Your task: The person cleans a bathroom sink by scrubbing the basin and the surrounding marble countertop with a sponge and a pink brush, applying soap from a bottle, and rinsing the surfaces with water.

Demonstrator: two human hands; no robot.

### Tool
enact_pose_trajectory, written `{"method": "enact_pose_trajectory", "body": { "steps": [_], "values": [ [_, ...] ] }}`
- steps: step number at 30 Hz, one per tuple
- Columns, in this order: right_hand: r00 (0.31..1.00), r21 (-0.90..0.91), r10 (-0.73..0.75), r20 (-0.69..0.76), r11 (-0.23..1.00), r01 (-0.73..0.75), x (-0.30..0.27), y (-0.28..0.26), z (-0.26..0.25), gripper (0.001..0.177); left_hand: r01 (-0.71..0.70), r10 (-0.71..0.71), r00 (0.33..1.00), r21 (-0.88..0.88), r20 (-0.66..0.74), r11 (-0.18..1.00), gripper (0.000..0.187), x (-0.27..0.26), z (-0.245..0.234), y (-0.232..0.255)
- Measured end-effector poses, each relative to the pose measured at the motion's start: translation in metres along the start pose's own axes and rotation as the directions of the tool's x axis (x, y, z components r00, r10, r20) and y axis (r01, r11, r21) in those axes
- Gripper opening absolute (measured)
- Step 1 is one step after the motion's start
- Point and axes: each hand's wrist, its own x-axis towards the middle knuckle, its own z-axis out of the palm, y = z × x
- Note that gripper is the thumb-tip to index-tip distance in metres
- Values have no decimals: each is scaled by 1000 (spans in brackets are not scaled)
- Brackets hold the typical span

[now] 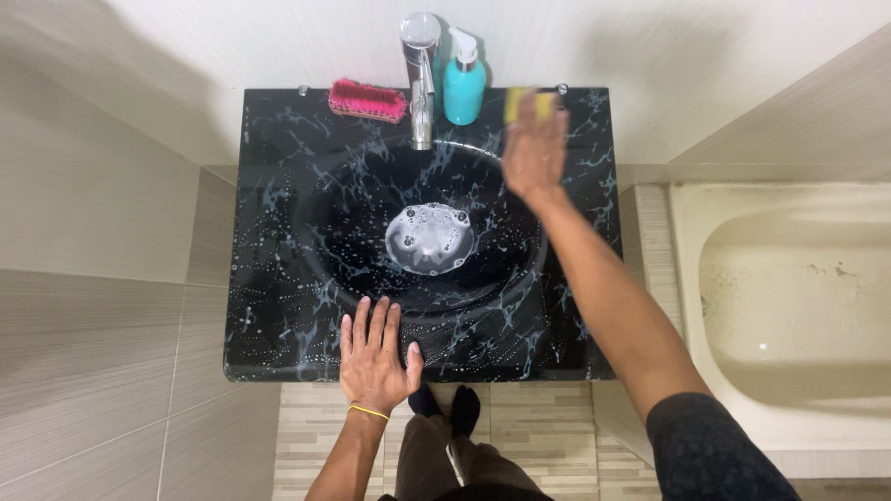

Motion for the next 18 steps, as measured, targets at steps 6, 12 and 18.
{"method": "enact_pose_trajectory", "body": {
  "steps": [6, 12, 18],
  "values": [
    [972, 25, -215, 99, 977, 214, 0, -14, -3, 54, -4, 4, 1000, 11, 4, 1000, 62, 1, 0, 0],
    [996, -40, -42, -76, 998, 39, -5, -16, 2, 59, -6, 6, 1000, -6, -20, 1000, 62, 0, -1, -2],
    [967, -6, 247, 57, 969, -247, -3, 25, -53, 69, -27, 27, 999, 0, -19, 1000, 62, 0, 0, -4]
  ]
}}
